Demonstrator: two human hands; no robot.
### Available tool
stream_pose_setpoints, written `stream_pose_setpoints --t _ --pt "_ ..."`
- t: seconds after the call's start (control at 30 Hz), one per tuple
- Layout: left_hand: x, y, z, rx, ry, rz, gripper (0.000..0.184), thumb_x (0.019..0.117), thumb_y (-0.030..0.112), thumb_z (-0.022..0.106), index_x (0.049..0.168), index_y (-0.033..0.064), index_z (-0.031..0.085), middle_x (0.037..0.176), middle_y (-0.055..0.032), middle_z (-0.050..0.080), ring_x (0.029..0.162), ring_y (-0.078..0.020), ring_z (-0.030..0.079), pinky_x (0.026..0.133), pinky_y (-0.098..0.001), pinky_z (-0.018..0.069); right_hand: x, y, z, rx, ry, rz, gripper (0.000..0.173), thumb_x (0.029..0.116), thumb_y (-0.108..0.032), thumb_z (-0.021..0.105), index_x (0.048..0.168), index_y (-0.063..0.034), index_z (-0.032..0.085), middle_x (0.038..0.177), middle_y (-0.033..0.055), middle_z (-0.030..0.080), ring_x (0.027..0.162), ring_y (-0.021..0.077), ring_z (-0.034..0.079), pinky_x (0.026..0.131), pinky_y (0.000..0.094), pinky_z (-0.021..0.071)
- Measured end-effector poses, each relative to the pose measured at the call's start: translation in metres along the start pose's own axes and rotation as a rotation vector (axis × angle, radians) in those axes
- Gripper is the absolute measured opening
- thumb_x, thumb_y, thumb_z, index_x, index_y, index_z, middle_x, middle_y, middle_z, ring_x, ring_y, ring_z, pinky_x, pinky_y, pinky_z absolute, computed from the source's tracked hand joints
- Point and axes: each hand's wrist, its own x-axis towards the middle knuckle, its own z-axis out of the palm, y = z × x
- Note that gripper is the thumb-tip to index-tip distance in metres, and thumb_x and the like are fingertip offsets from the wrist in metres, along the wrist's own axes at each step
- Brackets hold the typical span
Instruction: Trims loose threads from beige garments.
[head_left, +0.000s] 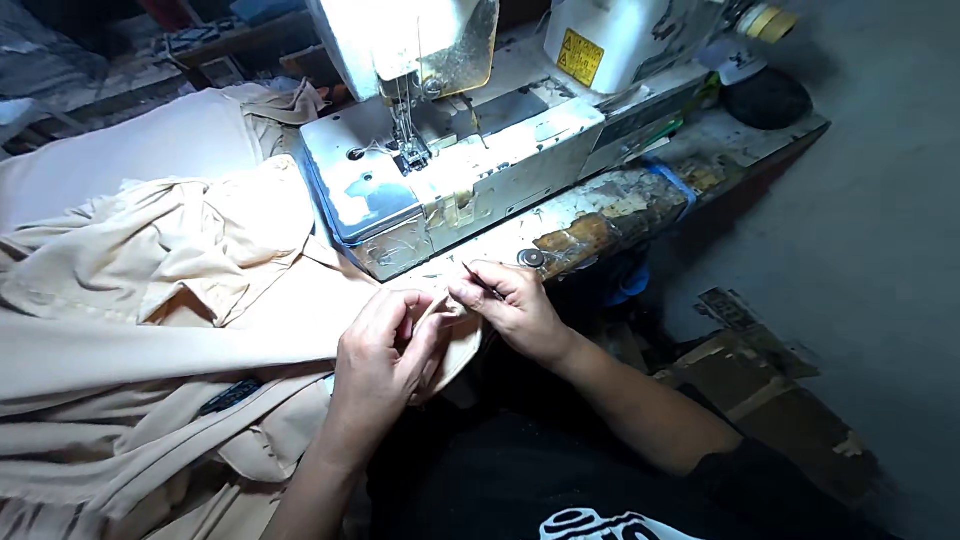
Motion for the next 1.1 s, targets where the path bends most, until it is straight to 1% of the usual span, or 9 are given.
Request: stream_pose_setpoints --t 0.17,0.27,0.33,0.4,0.47,0.6,0.77,0.97,1.1 --pt "0.006 -0.001 -0.015 -0.261 -0.087 -0.228 0.014 0.0958 0.015 0.06 0.088 0.0122 0.072 0.079 0.0088 0.064 0.07 0.0042 0.059 0.063 -0.0117 0.0493 -0.001 0.003 0.01 0.026 0.034 0.088 0.023 0.1026 -0.014 0.059 0.083 -0.0037 0.063 0.067 -0.0029 0.052 0.06 -0.0008 0.049 0.056 0.0138 0.0404" --pt "0.009 -0.007 -0.019 -0.423 -0.15 -0.32 0.016 0.0978 0.014 0.057 0.09 0.0142 0.071 0.087 0.007 0.064 0.076 -0.0006 0.06 0.068 -0.0156 0.0505 0.0 0.004 0.014 0.05 0.037 0.096 0.023 0.1028 -0.015 0.059 0.083 -0.0037 0.064 0.067 -0.0031 0.052 0.059 -0.0012 0.048 0.055 0.0139 0.0404" --pt "0.009 -0.01 -0.018 -0.538 -0.163 -0.344 0.017 0.1001 0.012 0.055 0.091 0.0148 0.069 0.078 0.0083 0.063 0.066 0.0011 0.056 0.062 -0.0143 0.0473 0.002 0.006 0.015 0.038 0.043 0.078 0.021 0.1019 -0.014 0.06 0.085 -0.0035 0.065 0.068 -0.0031 0.054 0.06 -0.0015 0.049 0.056 0.0137 0.041" --pt "0.008 -0.008 -0.018 -0.604 -0.165 -0.377 0.018 0.1001 0.01 0.054 0.092 0.0142 0.069 0.074 0.0081 0.063 0.063 0.0014 0.056 0.061 -0.0136 0.047 0.0 0.008 0.014 -0.077 0.122 0.007 0.012 0.0979 -0.013 0.066 0.095 -0.0024 0.071 0.081 0.0005 0.063 0.069 0.0008 0.056 0.065 0.0154 0.0474" --pt "0.007 -0.006 -0.017 -0.602 -0.15 -0.374 0.018 0.1 0.009 0.054 0.092 0.0127 0.069 0.074 0.007 0.063 0.063 0.001 0.056 0.061 -0.0139 0.0478 -0.004 0.005 0.011 -0.24 0.189 -0.114 0.019 0.0931 -0.011 0.072 0.108 -0.0007 0.071 0.1 0.0081 0.068 0.087 0.0077 0.062 0.085 0.0218 0.0523" --pt "0.006 -0.006 -0.016 -0.558 -0.161 -0.336 0.016 0.1005 0.01 0.055 0.094 0.0114 0.07 0.078 0.005 0.066 0.069 -0.0013 0.062 0.066 -0.0161 0.0526 -0.014 -0.009 0.009 -0.239 0.18 -0.209 0.012 0.0858 -0.01 0.077 0.091 0.0008 0.075 0.084 0.0062 0.068 0.073 0.0033 0.059 0.064 0.0137 0.0491" --pt "0.007 -0.001 -0.016 -0.533 -0.154 -0.328 0.015 0.0989 0.009 0.057 0.092 0.0117 0.07 0.074 0.0066 0.064 0.066 0.0004 0.059 0.063 -0.0142 0.0496 -0.016 -0.005 0.018 -0.289 0.102 -0.169 0.011 0.088 -0.012 0.072 0.092 -0.0022 0.077 0.083 0.0056 0.071 0.07 0.0068 0.063 0.06 0.0199 0.0506" --pt "0.004 0.003 -0.01 -0.494 -0.113 -0.308 0.013 0.0968 0.012 0.062 0.087 0.0118 0.071 0.072 0.0086 0.066 0.065 0.0023 0.061 0.062 -0.0137 0.0505 -0.012 -0.006 0.02 -0.246 0.093 -0.15 0.01 0.0808 -0.009 0.072 0.076 -0.0019 0.067 0.07 0.0028 0.059 0.06 0.0034 0.053 0.052 0.016 0.0412" --pt "0.005 0.004 -0.006 -0.474 -0.043 -0.359 0.017 0.0978 0.012 0.061 0.083 0.0126 0.07 0.066 0.0076 0.062 0.059 0.0009 0.056 0.057 -0.0145 0.0471 -0.023 -0.014 0.018 -0.108 0.014 -0.249 0.01 0.0827 -0.007 0.068 0.079 0.002 0.066 0.068 0.0062 0.061 0.06 0.0034 0.054 0.054 0.0142 0.0433"
